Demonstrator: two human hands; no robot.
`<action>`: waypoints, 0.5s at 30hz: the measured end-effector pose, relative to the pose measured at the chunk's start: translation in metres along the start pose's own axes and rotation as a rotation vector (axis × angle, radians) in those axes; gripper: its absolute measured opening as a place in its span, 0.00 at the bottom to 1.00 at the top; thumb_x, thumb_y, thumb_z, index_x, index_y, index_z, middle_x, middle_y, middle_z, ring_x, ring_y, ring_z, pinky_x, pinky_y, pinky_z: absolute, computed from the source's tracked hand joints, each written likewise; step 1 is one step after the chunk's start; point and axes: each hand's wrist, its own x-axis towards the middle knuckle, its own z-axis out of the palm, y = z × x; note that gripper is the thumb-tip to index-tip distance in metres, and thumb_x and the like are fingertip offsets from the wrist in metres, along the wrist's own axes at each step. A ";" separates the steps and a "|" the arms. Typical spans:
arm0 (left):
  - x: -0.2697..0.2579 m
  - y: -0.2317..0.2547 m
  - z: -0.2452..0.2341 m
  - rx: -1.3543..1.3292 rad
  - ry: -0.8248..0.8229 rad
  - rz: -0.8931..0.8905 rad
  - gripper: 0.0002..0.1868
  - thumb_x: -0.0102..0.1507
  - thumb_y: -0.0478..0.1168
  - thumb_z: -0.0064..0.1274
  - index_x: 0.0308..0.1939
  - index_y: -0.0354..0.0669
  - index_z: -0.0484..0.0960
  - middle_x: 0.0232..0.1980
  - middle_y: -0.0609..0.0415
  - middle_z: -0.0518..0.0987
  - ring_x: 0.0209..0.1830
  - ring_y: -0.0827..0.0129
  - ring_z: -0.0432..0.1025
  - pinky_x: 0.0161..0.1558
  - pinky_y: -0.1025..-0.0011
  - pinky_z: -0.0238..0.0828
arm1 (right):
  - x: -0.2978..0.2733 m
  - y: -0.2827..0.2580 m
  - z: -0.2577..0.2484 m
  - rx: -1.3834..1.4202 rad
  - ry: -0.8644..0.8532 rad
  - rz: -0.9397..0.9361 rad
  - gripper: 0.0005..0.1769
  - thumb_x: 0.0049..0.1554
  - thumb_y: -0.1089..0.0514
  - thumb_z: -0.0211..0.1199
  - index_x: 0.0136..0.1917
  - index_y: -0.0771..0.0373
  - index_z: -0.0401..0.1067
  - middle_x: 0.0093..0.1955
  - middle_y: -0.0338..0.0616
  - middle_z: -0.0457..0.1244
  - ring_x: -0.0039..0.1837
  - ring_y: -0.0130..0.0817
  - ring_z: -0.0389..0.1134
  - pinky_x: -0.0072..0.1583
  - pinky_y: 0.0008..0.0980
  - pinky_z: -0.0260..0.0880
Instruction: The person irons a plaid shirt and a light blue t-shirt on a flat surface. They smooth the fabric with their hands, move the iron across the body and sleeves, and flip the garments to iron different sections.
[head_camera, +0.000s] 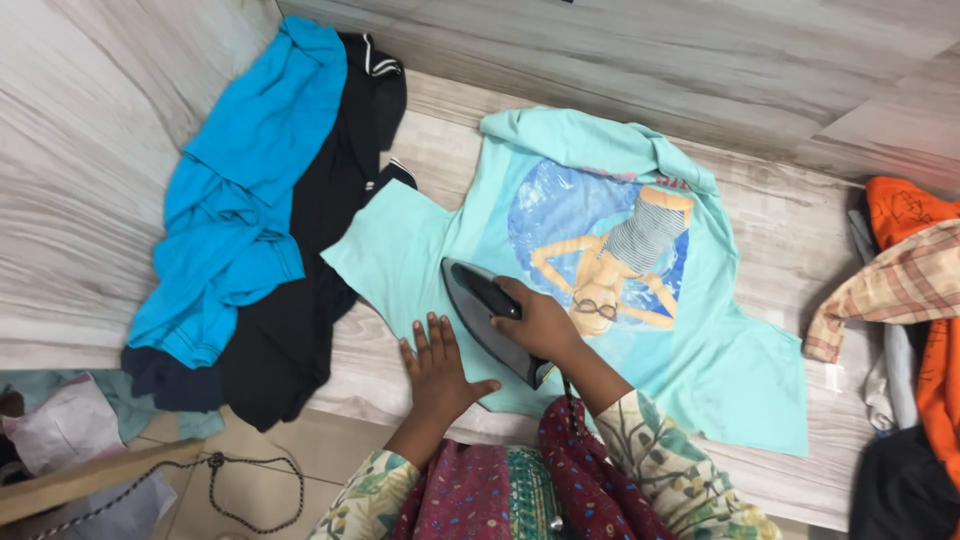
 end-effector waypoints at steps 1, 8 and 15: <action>-0.001 -0.004 -0.008 -0.007 -0.041 0.010 0.79 0.48 0.81 0.57 0.80 0.33 0.33 0.84 0.36 0.32 0.83 0.41 0.21 0.73 0.33 0.14 | 0.006 -0.001 -0.002 -0.004 0.031 -0.017 0.41 0.48 0.47 0.70 0.74 0.52 0.64 0.59 0.56 0.69 0.59 0.50 0.72 0.60 0.42 0.70; -0.005 -0.013 -0.025 -0.065 -0.080 0.082 0.76 0.50 0.78 0.57 0.80 0.35 0.33 0.84 0.37 0.30 0.83 0.40 0.18 0.71 0.31 0.10 | 0.077 0.029 -0.025 0.082 0.262 0.075 0.40 0.52 0.44 0.67 0.76 0.54 0.63 0.61 0.56 0.69 0.62 0.50 0.72 0.63 0.41 0.69; 0.001 0.009 -0.020 -0.025 -0.159 0.235 0.68 0.57 0.78 0.49 0.81 0.40 0.31 0.83 0.33 0.24 0.81 0.38 0.13 0.72 0.37 0.06 | 0.058 0.094 -0.070 0.059 0.473 0.202 0.37 0.52 0.46 0.69 0.73 0.56 0.67 0.59 0.55 0.70 0.61 0.47 0.72 0.62 0.40 0.68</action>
